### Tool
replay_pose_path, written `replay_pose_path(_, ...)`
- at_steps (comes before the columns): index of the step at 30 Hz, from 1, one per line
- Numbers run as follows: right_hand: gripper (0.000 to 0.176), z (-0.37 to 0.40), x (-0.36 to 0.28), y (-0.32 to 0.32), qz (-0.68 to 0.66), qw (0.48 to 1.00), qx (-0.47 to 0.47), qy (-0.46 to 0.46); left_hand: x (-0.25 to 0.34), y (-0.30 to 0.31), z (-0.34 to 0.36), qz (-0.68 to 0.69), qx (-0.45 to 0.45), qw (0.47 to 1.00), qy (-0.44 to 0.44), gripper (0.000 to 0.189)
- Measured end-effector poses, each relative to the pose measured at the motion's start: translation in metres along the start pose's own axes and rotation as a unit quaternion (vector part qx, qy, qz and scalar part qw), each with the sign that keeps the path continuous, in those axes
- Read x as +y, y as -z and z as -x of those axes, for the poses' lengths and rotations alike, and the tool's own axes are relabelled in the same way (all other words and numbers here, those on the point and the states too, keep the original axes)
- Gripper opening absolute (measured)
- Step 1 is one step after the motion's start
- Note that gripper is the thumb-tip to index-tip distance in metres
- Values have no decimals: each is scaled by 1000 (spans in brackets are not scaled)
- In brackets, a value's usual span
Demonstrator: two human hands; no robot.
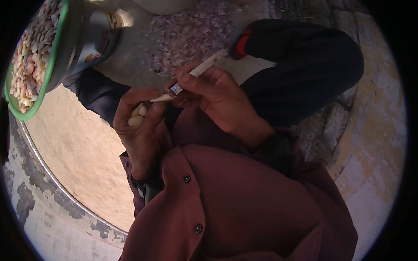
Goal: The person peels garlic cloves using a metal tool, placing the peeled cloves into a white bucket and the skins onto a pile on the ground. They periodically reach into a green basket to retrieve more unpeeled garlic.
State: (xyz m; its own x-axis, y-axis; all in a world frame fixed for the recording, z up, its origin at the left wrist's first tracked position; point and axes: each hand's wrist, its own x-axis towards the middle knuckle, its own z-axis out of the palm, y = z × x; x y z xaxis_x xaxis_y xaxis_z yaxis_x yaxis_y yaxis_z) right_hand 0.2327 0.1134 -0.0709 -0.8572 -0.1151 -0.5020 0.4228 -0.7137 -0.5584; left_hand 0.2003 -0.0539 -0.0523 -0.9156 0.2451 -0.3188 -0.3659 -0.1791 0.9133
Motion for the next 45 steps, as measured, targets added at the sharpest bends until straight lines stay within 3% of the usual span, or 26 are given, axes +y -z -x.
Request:
replay_pose_path(2,16,0,0,0,-28,999,3,-15,-2,2,-1,-29,5,999,-13,21)
replay_pose_path(4,18,1,1,-4,8,999,6,37,-3,2,-2,-56,8,998,-24,22)
replay_pose_path(12,19,1,4,-8,40,995,0,90,0,2,-3,-159,3,983,-96,22)
replay_pose_path(20,17,1,2,-6,22,998,0,63,-10,0,-2,-86,14,993,-85,20)
replay_pose_path(25,17,1,3,-5,56,994,2,92,-19,0,-5,-33,7,994,-107,17)
replay_pose_path(27,16,1,4,-6,34,996,4,87,-21,0,-4,73,1,997,-34,16)
replay_pose_path(33,15,-1,6,-5,8,997,4,81,-22,1,-2,172,-14,983,60,19)
replay_pose_path(45,14,-4,5,-3,41,994,6,104,-22,-1,-3,144,19,988,46,17)
